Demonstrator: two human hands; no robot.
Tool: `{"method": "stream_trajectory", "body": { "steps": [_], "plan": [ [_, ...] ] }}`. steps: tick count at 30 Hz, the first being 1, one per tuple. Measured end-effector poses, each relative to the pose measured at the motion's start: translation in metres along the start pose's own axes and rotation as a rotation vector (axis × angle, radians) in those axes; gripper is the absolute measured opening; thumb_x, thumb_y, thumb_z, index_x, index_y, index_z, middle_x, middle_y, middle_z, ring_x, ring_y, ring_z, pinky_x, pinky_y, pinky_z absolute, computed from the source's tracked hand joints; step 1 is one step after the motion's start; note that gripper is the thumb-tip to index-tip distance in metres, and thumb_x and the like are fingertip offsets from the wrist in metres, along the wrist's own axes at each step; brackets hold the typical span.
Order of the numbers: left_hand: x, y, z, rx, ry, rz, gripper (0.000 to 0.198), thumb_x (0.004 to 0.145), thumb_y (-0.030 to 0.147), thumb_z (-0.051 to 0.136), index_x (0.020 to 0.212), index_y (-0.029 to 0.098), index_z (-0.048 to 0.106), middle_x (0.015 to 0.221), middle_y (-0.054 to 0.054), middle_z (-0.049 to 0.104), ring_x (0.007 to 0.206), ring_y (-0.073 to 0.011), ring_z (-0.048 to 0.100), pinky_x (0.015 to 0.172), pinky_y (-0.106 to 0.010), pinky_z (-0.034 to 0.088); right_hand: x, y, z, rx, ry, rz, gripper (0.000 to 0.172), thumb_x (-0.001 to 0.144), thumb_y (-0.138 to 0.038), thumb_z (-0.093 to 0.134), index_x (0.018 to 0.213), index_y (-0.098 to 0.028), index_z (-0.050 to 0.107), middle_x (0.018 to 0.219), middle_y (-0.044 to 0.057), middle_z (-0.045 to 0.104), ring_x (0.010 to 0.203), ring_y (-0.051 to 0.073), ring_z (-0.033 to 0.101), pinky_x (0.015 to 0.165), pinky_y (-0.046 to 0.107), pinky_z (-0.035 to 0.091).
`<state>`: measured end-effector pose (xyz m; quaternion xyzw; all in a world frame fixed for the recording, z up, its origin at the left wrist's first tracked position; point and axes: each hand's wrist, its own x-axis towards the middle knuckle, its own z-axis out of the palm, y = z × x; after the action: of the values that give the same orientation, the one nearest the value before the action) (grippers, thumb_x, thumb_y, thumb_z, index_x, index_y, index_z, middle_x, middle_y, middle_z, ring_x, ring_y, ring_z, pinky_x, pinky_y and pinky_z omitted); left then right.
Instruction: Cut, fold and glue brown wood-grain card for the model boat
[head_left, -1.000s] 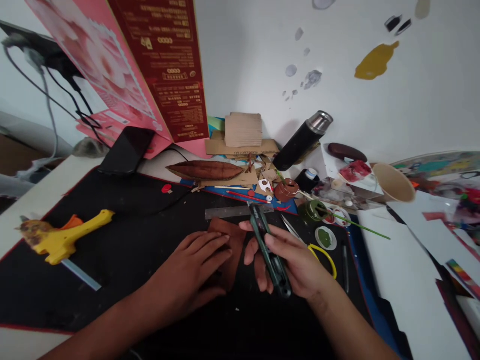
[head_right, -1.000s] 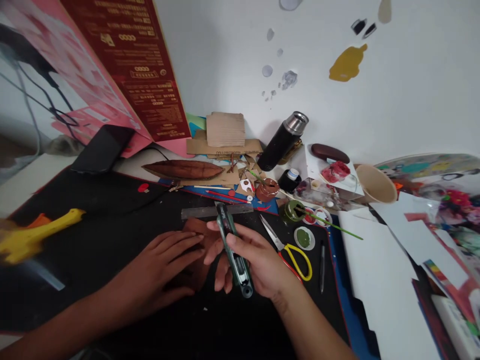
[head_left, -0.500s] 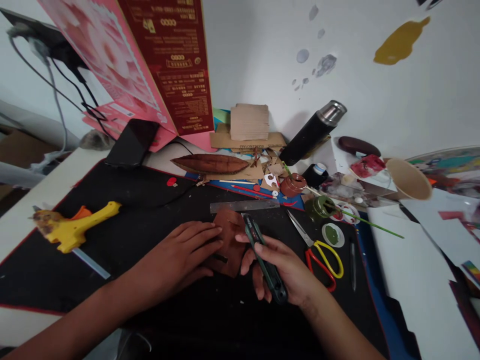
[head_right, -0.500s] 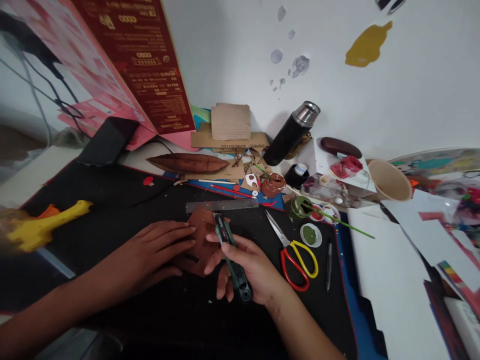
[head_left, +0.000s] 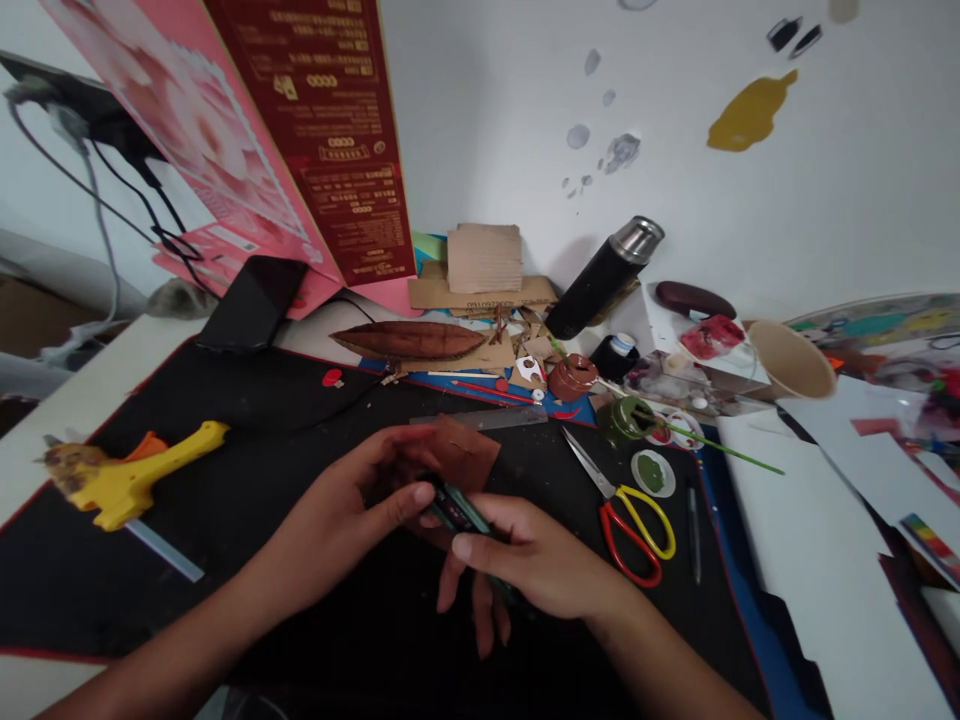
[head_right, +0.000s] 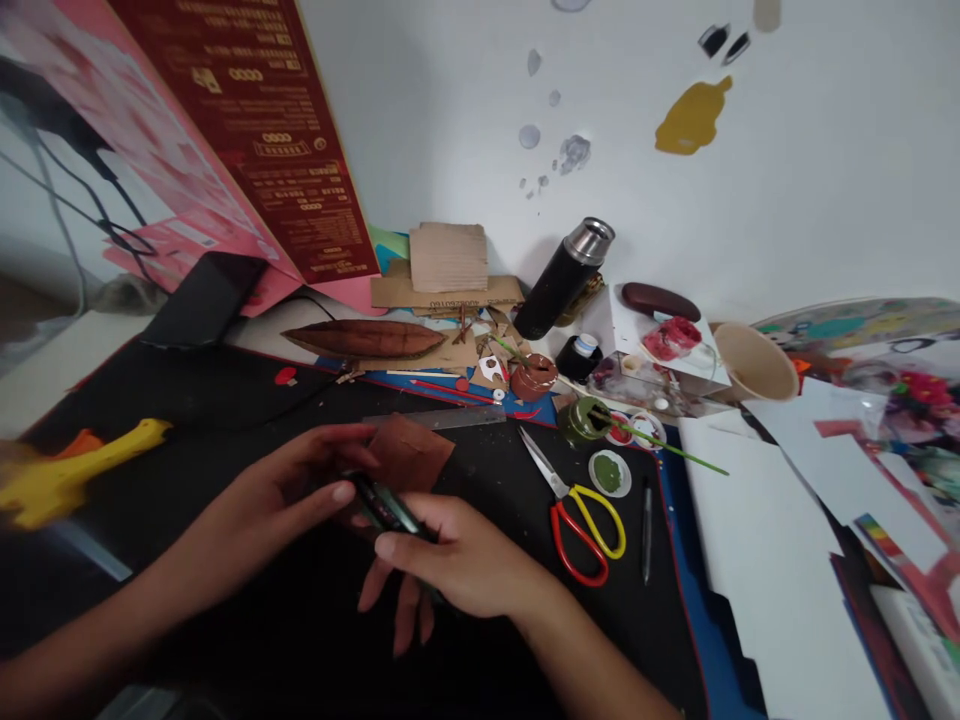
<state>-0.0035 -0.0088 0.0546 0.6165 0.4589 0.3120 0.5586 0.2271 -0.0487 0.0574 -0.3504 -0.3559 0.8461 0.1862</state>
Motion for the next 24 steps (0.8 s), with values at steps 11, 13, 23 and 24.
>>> {"method": "stream_trajectory", "body": {
  "steps": [11,13,23,24],
  "plan": [
    [0.009,0.008,-0.002,-0.112,-0.030,-0.156,0.032,0.082,0.052,0.078,0.089,0.021,0.074,0.083,-0.002,0.076,0.076,-0.0191,0.070,0.071,-0.030,0.058,0.001,-0.002,0.002,-0.513,0.266,-0.140,0.017,0.101,-0.035,0.064,0.110,-0.021,0.066,0.091,0.000,0.072,0.063,0.011,0.069,0.057,0.021,0.052],
    [0.011,0.008,-0.003,-0.157,-0.013,-0.203,0.036,0.079,0.055,0.081,0.087,0.021,0.073,0.080,-0.001,0.074,0.070,-0.0181,0.068,0.066,-0.029,0.057,-0.001,-0.004,0.004,-0.602,0.292,-0.171,0.015,0.101,-0.033,0.063,0.109,-0.022,0.068,0.087,-0.001,0.072,0.061,0.011,0.068,0.056,0.021,0.050],
    [0.018,-0.007,0.004,-0.283,0.049,-0.252,0.043,0.075,0.056,0.085,0.089,0.019,0.070,0.073,0.001,0.068,0.060,-0.0126,0.059,0.059,-0.024,0.050,-0.004,-0.014,0.002,-0.670,0.351,-0.242,0.041,0.103,-0.033,0.059,0.144,-0.030,0.063,0.097,0.002,0.076,0.071,0.016,0.067,0.065,0.029,0.053],
    [0.017,-0.008,0.005,-0.288,0.053,-0.244,0.043,0.076,0.056,0.084,0.092,0.019,0.070,0.074,0.001,0.068,0.060,-0.0125,0.059,0.059,-0.024,0.051,-0.004,-0.015,0.001,-0.683,0.357,-0.261,0.040,0.103,-0.032,0.059,0.142,-0.030,0.064,0.100,0.003,0.077,0.079,0.017,0.069,0.072,0.031,0.054]
  ]
}}
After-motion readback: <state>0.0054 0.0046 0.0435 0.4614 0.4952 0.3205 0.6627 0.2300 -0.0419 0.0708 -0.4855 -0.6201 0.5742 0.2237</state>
